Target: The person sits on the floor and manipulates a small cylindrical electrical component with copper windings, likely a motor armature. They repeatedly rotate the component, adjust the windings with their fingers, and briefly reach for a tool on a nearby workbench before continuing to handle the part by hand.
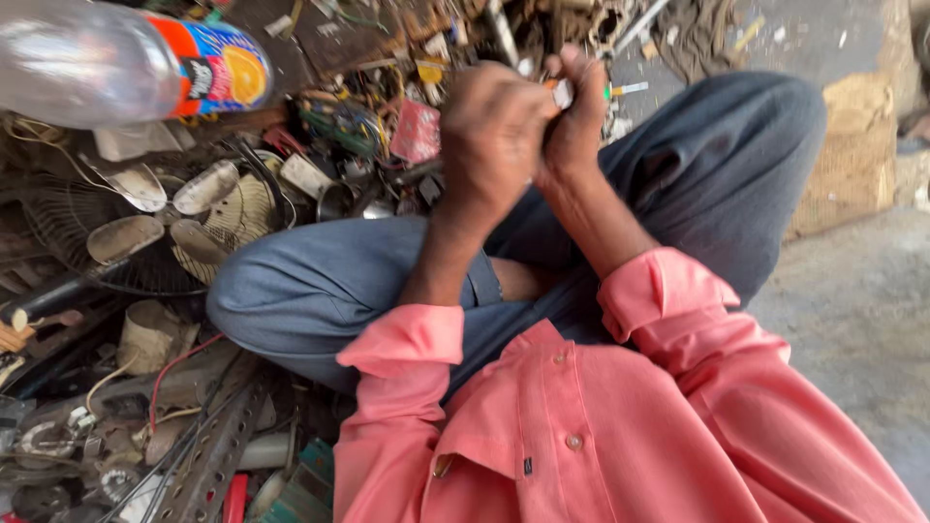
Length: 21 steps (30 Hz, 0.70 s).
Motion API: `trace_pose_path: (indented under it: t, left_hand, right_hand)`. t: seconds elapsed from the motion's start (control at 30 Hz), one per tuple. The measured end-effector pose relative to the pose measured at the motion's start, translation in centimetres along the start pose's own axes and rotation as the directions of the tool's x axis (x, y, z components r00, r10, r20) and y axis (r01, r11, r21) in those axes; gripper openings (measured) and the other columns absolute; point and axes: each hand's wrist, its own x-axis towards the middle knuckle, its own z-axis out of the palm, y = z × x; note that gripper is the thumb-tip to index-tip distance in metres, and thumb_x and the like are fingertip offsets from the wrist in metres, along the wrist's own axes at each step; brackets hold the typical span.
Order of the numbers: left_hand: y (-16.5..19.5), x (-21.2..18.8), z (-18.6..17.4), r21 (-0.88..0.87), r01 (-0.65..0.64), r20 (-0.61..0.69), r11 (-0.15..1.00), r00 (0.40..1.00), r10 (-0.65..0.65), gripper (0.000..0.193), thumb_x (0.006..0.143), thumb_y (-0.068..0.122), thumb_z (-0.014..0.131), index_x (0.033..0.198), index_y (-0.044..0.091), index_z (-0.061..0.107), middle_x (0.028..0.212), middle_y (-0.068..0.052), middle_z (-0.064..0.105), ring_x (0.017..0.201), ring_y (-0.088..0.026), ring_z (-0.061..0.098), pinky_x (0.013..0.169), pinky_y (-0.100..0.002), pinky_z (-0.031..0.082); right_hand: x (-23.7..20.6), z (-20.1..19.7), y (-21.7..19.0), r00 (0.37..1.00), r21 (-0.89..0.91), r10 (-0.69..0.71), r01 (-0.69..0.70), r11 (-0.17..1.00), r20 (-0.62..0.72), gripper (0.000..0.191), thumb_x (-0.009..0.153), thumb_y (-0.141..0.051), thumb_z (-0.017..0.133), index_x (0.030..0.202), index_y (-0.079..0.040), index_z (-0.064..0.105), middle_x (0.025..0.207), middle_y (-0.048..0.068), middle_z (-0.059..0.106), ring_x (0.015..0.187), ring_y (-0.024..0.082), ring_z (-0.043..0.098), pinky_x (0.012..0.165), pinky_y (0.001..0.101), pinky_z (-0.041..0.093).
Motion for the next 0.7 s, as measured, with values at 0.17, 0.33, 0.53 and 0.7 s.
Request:
trace_pose_path:
  t: [0.17,0.33,0.53,0.7]
  left_hand:
    - [0.3,0.4,-1.5,0.027,0.036,0.022,0.999,0.999,-0.037,0.011,0.09,0.006,0.077,0.1,0.01,0.074,0.094,-0.01,0.068,0.092,-0.033,0.064,0.084,-0.044,0.052]
    - [-3.7,-1.9,-3.5,-0.263,0.284,-0.065,0.922,0.948,-0.311,0.007,0.103,0.006,0.072,0.105,0.001,0.067,0.103,-0.008,0.063,0.093,-0.018,0.06,0.085,-0.031,0.051]
    - [-5.5,-3.7,3.4,-0.642,0.279,-0.126,0.714,0.881,-0.457,0.021,0.11,0.021,0.054,0.116,0.002,0.048,0.091,-0.006,0.058,0.078,-0.014,0.058,0.074,-0.03,0.052]
    - [-5.4,-4.1,3.3,-0.506,0.276,-0.205,0.817,0.882,-0.424,0.024,0.112,0.024,0.051,0.112,0.001,0.045,0.084,-0.006,0.056,0.072,-0.013,0.057,0.072,-0.03,0.055]
  right_hand:
    - [0.6,0.8,-0.4,0.996,0.0,0.017,-0.017,1.0,-0.089,0.025,0.087,-0.033,0.073,0.087,-0.014,0.057,0.084,0.004,0.062,0.081,0.022,0.062,0.079,0.0411,0.055]
    - [0.5,1.8,-2.6,0.952,-0.003,0.131,-0.138,0.99,-0.277,0.028,0.076,-0.041,0.071,0.08,-0.019,0.055,0.07,0.001,0.058,0.069,0.022,0.063,0.062,0.0536,0.055]
    - [-1.8,2.2,-1.4,0.939,0.187,0.34,-0.328,0.926,-0.04,0.043,0.082,-0.053,0.072,0.099,-0.015,0.06,0.085,0.005,0.061,0.082,0.03,0.063,0.073,0.0518,0.052]
    - [-3.6,2.8,-0.9,0.904,0.124,0.42,-0.427,0.896,0.079,0.064,0.081,-0.067,0.065,0.116,-0.013,0.064,0.095,0.009,0.067,0.087,0.031,0.066,0.077,0.0548,0.055]
